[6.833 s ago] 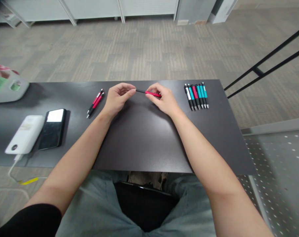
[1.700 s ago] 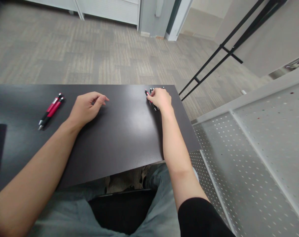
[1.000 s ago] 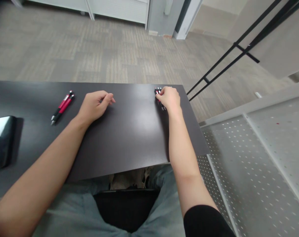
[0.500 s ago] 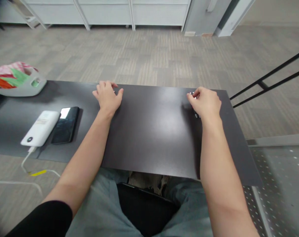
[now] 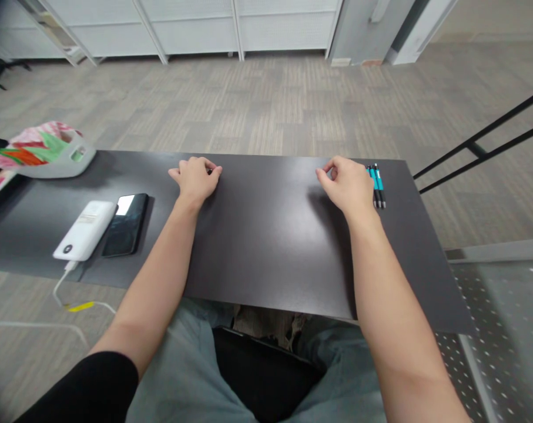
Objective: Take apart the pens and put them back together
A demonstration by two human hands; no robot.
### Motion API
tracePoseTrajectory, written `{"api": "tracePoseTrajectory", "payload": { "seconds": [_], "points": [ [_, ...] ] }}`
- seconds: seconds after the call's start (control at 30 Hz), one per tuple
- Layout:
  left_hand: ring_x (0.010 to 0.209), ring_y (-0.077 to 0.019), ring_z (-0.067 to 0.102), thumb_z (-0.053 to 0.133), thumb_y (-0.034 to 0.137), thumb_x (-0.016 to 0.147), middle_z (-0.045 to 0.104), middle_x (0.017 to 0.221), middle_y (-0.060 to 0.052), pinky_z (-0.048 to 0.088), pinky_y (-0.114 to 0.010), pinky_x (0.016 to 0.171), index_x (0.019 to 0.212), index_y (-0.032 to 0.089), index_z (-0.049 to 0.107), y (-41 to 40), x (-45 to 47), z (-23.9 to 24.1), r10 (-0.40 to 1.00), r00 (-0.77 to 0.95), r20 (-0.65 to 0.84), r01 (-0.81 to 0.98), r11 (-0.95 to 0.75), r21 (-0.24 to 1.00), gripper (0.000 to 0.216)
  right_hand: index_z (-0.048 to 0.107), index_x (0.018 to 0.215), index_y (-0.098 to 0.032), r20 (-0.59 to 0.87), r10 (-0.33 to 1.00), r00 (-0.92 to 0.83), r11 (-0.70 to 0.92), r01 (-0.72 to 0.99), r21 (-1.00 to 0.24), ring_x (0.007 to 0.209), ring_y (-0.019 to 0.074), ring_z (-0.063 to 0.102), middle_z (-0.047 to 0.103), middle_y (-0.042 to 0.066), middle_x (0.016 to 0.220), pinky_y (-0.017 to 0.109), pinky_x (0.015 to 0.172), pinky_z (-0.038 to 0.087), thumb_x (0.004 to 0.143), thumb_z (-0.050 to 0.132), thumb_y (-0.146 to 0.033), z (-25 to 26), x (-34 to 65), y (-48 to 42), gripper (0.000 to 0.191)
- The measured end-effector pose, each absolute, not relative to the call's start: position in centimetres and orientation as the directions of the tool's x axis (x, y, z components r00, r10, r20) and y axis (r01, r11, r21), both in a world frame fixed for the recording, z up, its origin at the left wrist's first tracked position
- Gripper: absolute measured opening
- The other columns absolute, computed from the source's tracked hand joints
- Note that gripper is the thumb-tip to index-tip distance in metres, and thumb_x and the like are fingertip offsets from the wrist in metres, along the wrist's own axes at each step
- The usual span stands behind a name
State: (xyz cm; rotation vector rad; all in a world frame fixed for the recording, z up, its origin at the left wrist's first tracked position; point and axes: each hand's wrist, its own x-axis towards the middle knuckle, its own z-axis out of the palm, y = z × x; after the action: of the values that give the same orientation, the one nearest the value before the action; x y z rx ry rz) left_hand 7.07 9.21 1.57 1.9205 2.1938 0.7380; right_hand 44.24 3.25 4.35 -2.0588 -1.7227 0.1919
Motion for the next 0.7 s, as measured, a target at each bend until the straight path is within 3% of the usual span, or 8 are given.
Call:
{"api": "tracePoseTrajectory", "payload": {
  "seconds": [0.13, 0.23, 0.33, 0.43, 0.57, 0.7],
  "points": [
    [0.111, -0.035, 0.082, 0.085, 0.034, 0.112, 0.088, 0.103, -0.007, 0.052, -0.064, 0.125, 0.102, 0.028, 0.072, 9.9, 7.6, 1.3, 0.946, -0.123, 0.3, 0.772, -0.098, 0.628, 0.018, 0.075, 0.097, -0.035, 0.15, 0.978, 0.146, -0.056, 0.874, -0.483, 0.102, 0.0374, 0.082, 0.083, 0.008, 0.094, 0.048, 0.093, 0.058, 0.109, 0.079, -0.039, 4.0, 43.5, 3.3, 0.013],
    [0.103, -0.0261, 0.085, 0.081, 0.035, 0.117, 0.09, 0.108, -0.006, 0.065, -0.044, 0.103, 0.111, 0.028, 0.071, 10.7, 8.0, 1.1, 0.954, -0.097, 0.283, 0.539, -0.189, 0.821, 0.015, 0.075, 0.097, -0.035, 0.143, 0.986, 0.086, 0.004, 0.845, -0.535, 0.097, 0.0361, 0.08, 0.08, 0.006, 0.089, 0.048, 0.095, 0.058, 0.109, 0.079, -0.041, 3.5, 42.8, 3.3, 0.014],
    [0.104, -0.0211, 0.087, 0.082, 0.04, 0.121, 0.093, 0.122, -0.008, 0.069, -0.035, 0.093, 0.115, 0.028, 0.07, 11.4, 8.7, 0.9, 0.963, -0.096, 0.251, 0.256, -0.22, 0.941, 0.018, 0.076, 0.097, -0.033, 0.172, 0.985, 0.008, 0.105, 0.762, -0.638, 0.088, 0.0326, 0.075, 0.076, 0.004, 0.085, 0.047, 0.093, 0.057, 0.109, 0.081, -0.047, 2.6, 42.1, 3.3, 0.019],
    [0.094, -0.0161, 0.087, 0.096, 0.05, 0.114, 0.094, 0.126, -0.005, 0.071, -0.029, 0.084, 0.113, 0.029, 0.072, 11.4, 9.7, 0.7, 0.978, -0.095, 0.187, -0.012, -0.189, 0.982, 0.032, 0.083, 0.104, -0.031, 0.172, 0.982, -0.073, 0.18, 0.614, -0.768, 0.082, 0.0289, 0.069, 0.075, 0.004, 0.085, 0.045, 0.085, 0.057, 0.109, 0.086, -0.066, 1.6, 41.3, 3.4, 0.035],
    [0.089, -0.013, 0.087, 0.118, 0.051, 0.093, 0.093, 0.11, 0.001, 0.071, -0.022, 0.077, 0.106, 0.029, 0.076, 10.4, 11.6, 0.1, 0.988, -0.046, 0.149, -0.352, -0.155, 0.923, 0.049, 0.091, 0.118, -0.029, 0.141, 0.968, -0.207, 0.215, 0.4, -0.891, 0.087, 0.0275, 0.069, 0.08, 0.007, 0.094, 0.042, 0.079, 0.057, 0.105, 0.086, -0.087, 1.1, 40.1, 3.4, 0.059],
    [0.095, -0.0154, 0.091, 0.122, 0.053, 0.087, 0.093, 0.107, 0.0, 0.07, -0.022, 0.079, 0.103, 0.028, 0.076, 9.4, 13.5, -0.6, 0.978, 0.079, 0.191, -0.412, -0.142, 0.9, 0.055, 0.091, 0.117, -0.029, 0.066, 0.951, -0.301, 0.157, 0.291, -0.944, 0.074, 0.0217, 0.056, 0.065, 0.0, 0.078, 0.037, 0.068, 0.046, 0.098, 0.093, -0.09, 1.1, 38.9, 3.2, 0.064]
  ]
}}
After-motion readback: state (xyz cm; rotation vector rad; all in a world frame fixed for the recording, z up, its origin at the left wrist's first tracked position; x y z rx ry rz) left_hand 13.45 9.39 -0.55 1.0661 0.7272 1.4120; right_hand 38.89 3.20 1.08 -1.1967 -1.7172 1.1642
